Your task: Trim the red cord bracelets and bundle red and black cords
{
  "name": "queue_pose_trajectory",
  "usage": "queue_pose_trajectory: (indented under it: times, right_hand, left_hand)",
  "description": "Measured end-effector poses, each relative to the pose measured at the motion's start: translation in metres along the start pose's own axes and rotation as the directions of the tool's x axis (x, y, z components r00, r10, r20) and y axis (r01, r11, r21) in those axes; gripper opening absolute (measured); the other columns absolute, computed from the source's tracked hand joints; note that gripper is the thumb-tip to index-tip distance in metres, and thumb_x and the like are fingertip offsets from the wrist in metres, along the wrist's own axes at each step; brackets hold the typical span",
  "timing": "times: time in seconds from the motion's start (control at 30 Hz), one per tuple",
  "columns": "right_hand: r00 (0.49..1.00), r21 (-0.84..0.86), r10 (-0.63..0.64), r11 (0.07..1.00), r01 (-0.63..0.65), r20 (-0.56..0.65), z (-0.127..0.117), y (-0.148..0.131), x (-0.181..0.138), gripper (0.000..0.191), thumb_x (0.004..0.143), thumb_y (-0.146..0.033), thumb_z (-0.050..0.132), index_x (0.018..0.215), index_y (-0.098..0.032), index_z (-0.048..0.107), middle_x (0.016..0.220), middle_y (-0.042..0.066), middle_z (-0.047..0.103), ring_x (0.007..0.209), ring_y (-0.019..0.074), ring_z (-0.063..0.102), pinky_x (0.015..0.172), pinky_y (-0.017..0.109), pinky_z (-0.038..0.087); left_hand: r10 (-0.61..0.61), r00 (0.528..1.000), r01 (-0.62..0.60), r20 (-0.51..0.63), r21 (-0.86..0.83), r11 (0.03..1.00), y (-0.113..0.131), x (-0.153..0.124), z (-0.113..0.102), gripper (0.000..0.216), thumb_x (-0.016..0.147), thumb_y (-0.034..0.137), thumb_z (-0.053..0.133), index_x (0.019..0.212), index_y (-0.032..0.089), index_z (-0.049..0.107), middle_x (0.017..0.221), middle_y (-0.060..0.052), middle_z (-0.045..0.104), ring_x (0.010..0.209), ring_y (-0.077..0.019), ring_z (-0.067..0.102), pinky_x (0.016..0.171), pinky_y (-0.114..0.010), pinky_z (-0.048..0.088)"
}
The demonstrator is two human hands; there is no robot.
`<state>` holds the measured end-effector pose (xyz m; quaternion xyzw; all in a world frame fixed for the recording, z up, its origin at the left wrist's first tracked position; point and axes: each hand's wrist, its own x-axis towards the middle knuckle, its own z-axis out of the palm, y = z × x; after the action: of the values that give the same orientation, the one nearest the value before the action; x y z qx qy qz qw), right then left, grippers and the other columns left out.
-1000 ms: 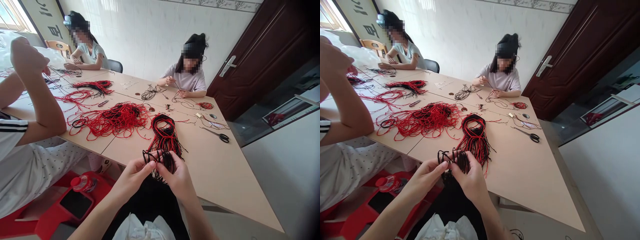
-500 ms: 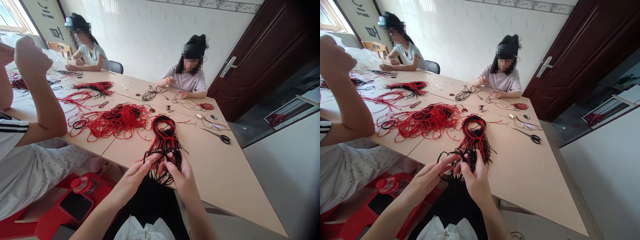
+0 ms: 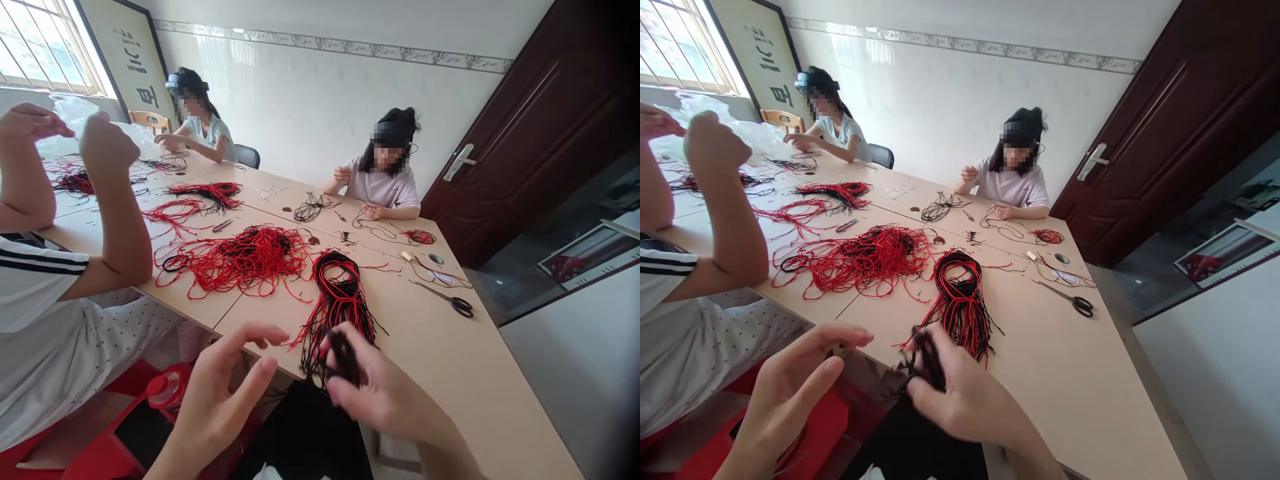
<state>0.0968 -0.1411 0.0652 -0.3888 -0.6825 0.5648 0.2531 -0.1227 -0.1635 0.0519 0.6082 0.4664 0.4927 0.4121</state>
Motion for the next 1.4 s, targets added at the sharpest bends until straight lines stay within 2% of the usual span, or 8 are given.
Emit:
queue_pose_trajectory:
  times: [0.17, 0.37, 0.67, 0.87, 1.0, 1.13, 1.23, 1.4]
  right_hand:
    - [0.835, -0.534, 0.135, 0.819, 0.209, 0.534, 0.008, -0.040, 0.029, 0.047, 0.075, -0.042, 0.072, 0.109, -0.016, 0.055, 0.086, 0.005, 0.064, 0.068, 0.0183, 0.058, 0.052, 0.024, 0.037]
    - [0.793, -0.399, 0.090, 0.894, 0.202, 0.603, -0.002, -0.056, 0.078, 0.052, 0.076, -0.028, 0.076, 0.117, -0.017, 0.047, 0.099, 0.006, 0.070, 0.086, 0.0173, 0.065, 0.069, 0.022, 0.046]
    - [0.766, -0.493, 0.126, 0.828, 0.269, 0.630, -0.024, -0.078, 0.124, 0.029, 0.074, -0.016, 0.075, 0.098, -0.016, 0.061, 0.069, -0.006, 0.065, 0.064, 0.0095, 0.059, 0.056, 0.017, 0.041]
    - [0.614, -0.399, 0.143, 0.865, 0.303, 0.776, -0.026, -0.089, 0.149, 0.012, 0.074, -0.006, 0.068, 0.076, -0.017, 0.066, 0.067, -0.007, 0.068, 0.065, 0.0084, 0.061, 0.059, 0.018, 0.044]
    - [0.738, -0.379, 0.049, 0.880, 0.288, 0.673, -0.038, -0.083, 0.158, 0.016, 0.076, -0.010, 0.067, 0.089, -0.017, 0.070, 0.075, -0.004, 0.071, 0.071, 0.0104, 0.064, 0.067, 0.022, 0.048]
    - [0.933, -0.307, -0.280, 0.888, 0.341, 0.226, -0.058, -0.069, 0.147, 0.039, 0.072, -0.023, 0.076, 0.109, -0.018, 0.066, 0.112, 0.006, 0.069, 0.105, 0.0177, 0.063, 0.094, 0.033, 0.049]
    - [0.954, -0.245, -0.300, 0.923, 0.296, 0.022, -0.067, -0.059, 0.126, 0.029, 0.082, -0.036, 0.068, 0.104, -0.017, 0.067, 0.102, 0.007, 0.070, 0.094, 0.0182, 0.066, 0.087, 0.036, 0.052]
    - [0.945, -0.191, -0.326, 0.930, 0.313, -0.037, -0.081, -0.057, 0.085, 0.022, 0.086, -0.040, 0.065, 0.093, -0.019, 0.069, 0.091, 0.003, 0.070, 0.083, 0.0139, 0.065, 0.076, 0.028, 0.051]
  left_hand:
    - [-0.027, 0.866, 0.215, 0.499, -0.323, 0.921, -0.013, 0.007, -0.008, 0.066, 0.078, 0.066, 0.062, 0.134, 0.030, 0.053, 0.127, -0.006, 0.061, 0.109, -0.0238, 0.057, 0.094, -0.034, 0.046]
    - [-0.197, 0.681, 0.519, 0.705, -0.275, 0.809, -0.021, 0.013, -0.019, 0.048, 0.084, 0.062, 0.057, 0.098, 0.016, 0.061, 0.062, 0.000, 0.066, 0.038, -0.0041, 0.035, 0.038, -0.018, 0.022]
    - [-0.178, 0.709, 0.498, 0.683, -0.306, 0.811, -0.019, 0.027, -0.039, 0.041, 0.092, 0.052, 0.052, 0.093, 0.013, 0.062, 0.051, 0.002, 0.059, 0.036, -0.0038, 0.031, 0.037, -0.017, 0.021]
    - [-0.131, 0.650, 0.643, 0.749, -0.450, 0.620, -0.007, 0.043, -0.040, 0.046, 0.075, 0.054, 0.073, 0.088, 0.010, 0.071, 0.075, -0.013, 0.076, 0.051, -0.0148, 0.065, 0.053, -0.023, 0.049]
    - [-0.260, 0.777, 0.611, 0.573, -0.590, 0.528, 0.007, 0.057, -0.033, 0.030, 0.081, 0.040, 0.072, 0.081, 0.010, 0.072, 0.055, -0.006, 0.070, 0.030, -0.0025, 0.040, 0.038, -0.015, 0.040]
    - [-0.247, 0.896, 0.442, 0.368, -0.689, 0.575, 0.020, 0.069, -0.030, 0.021, 0.080, 0.032, 0.074, 0.089, 0.012, 0.073, 0.054, -0.001, 0.066, 0.031, -0.0005, 0.037, 0.039, -0.014, 0.040]
    - [-0.223, 0.934, 0.355, 0.280, -0.648, 0.674, 0.029, 0.086, -0.026, 0.026, 0.077, 0.031, 0.077, 0.091, 0.010, 0.073, 0.063, -0.005, 0.068, 0.050, -0.0101, 0.061, 0.051, -0.018, 0.051]
    - [-0.025, 0.942, 0.250, 0.334, -0.651, 0.717, 0.073, 0.141, -0.004, 0.015, 0.087, 0.016, 0.062, 0.089, 0.004, 0.071, 0.065, -0.005, 0.066, 0.043, -0.0036, 0.050, 0.043, -0.013, 0.039]
